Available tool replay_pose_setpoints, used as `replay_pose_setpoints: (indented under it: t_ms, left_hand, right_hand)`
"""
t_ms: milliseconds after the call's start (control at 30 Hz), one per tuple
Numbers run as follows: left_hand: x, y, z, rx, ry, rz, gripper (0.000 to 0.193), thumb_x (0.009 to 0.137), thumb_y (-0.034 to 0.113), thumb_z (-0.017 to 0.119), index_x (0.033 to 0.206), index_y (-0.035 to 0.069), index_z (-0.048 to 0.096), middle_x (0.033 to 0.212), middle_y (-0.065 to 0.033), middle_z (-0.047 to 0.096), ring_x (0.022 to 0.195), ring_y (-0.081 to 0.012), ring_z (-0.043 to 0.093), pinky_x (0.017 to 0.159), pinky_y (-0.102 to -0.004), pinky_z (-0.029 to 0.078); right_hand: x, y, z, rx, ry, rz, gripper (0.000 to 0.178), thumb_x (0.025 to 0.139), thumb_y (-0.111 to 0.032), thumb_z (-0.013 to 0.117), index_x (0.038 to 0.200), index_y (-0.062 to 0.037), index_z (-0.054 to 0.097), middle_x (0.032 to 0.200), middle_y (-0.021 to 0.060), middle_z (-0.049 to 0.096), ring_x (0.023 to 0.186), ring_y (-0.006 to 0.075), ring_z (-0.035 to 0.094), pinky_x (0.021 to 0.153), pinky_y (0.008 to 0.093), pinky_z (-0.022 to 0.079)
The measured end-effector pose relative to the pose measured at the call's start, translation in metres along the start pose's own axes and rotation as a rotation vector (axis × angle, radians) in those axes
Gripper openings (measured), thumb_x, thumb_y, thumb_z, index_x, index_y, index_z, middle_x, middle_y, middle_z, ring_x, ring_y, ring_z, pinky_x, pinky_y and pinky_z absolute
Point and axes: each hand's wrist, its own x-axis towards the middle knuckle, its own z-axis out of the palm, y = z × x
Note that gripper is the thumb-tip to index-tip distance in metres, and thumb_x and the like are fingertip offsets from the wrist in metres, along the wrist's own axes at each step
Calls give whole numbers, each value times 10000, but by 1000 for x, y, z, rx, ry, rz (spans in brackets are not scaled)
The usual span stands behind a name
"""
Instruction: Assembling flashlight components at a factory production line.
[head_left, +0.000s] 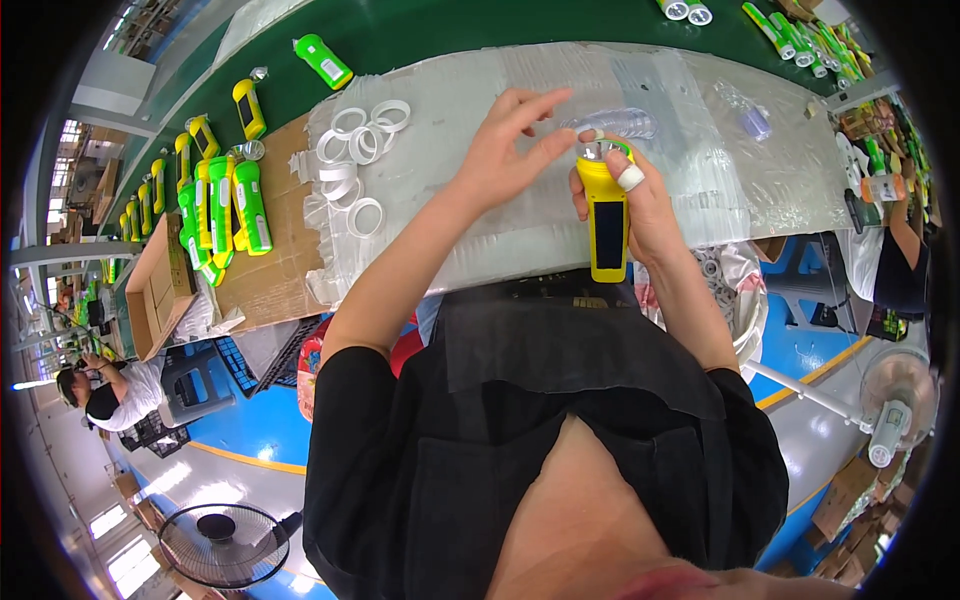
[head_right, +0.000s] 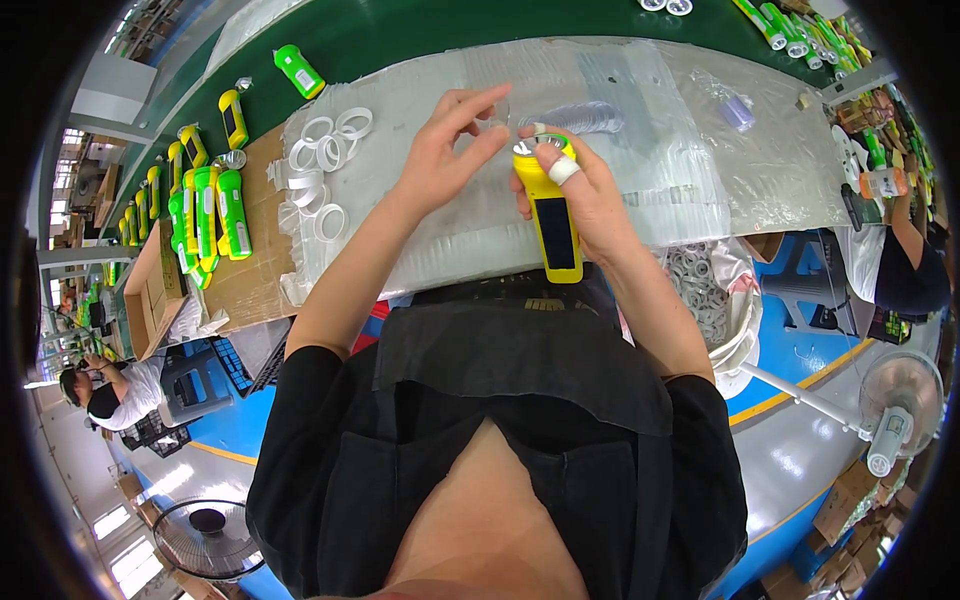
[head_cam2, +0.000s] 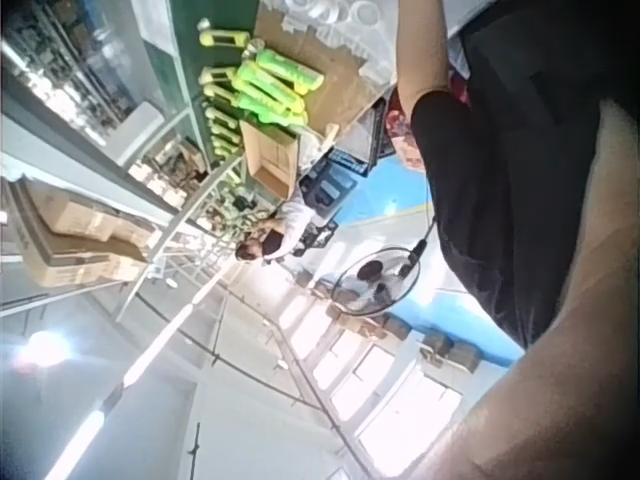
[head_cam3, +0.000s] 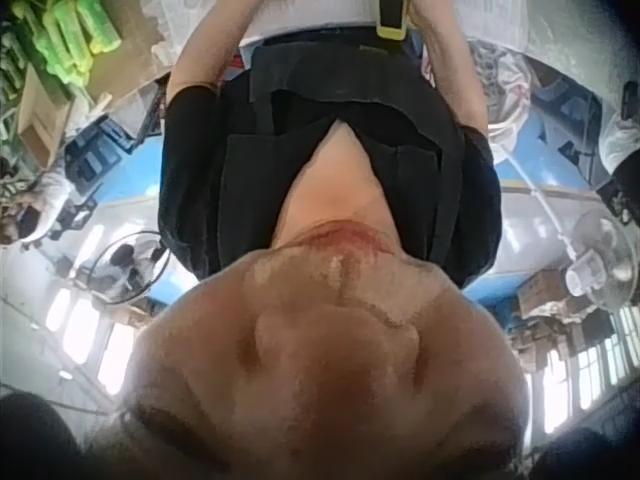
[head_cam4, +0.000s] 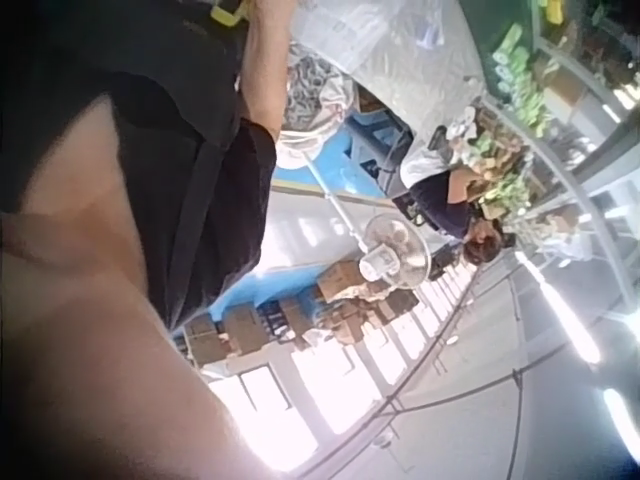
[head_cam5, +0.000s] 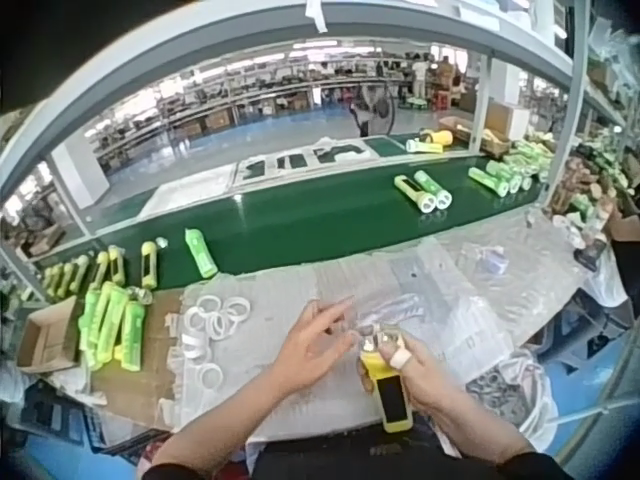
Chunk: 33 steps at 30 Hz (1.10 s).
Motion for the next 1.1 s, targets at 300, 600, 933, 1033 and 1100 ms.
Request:
replay_pose_setpoints:
  t_ms: [300,600,933,1033,1100]
  left_hand:
    - [-43,34,-24,105,-7,198,356,974,211,436,1256,64,597,1173,-141,533,1073,-324,477,973,-420,355]
    - [-59,28,-45,111,132,186,308,898,167,479,1150,53,614,1243,-152,530,1142,-345,470,1022,-443,329]
    - [-152,-1,-110,1045,317,-356,555,762,320,797,1183,34,575,937,-125,613,881,-314,592,766,-382,502]
    - [-135,8,-102,827,275,-344,575,773,269,787,1242,30,554,938,-116,610,860,-278,593,745,-355,507]
    - [-109,20,-91,270,369,-382,517,837,101,688,1321,39,516,1063,-97,597,920,-190,592,736,-318,512]
  right_hand:
    - [14,2,40,-182,-267,44,401,961,-343,575,1183,-14,511,870,95,613,721,156,599,646,282,485]
    - [32,24,62,-151,-376,35,374,974,-313,555,1256,-78,491,909,80,603,725,158,603,668,284,484]
    - [82,22,57,-289,-259,-356,433,960,-370,541,1248,-52,479,832,105,584,709,160,563,664,297,457]
    - [84,27,56,-232,-302,-361,362,965,-266,570,1246,-54,485,847,94,594,709,142,563,668,287,471]
    - [84,28,58,-175,-323,-356,318,966,-192,581,1237,-53,492,865,85,606,709,129,569,669,278,482]
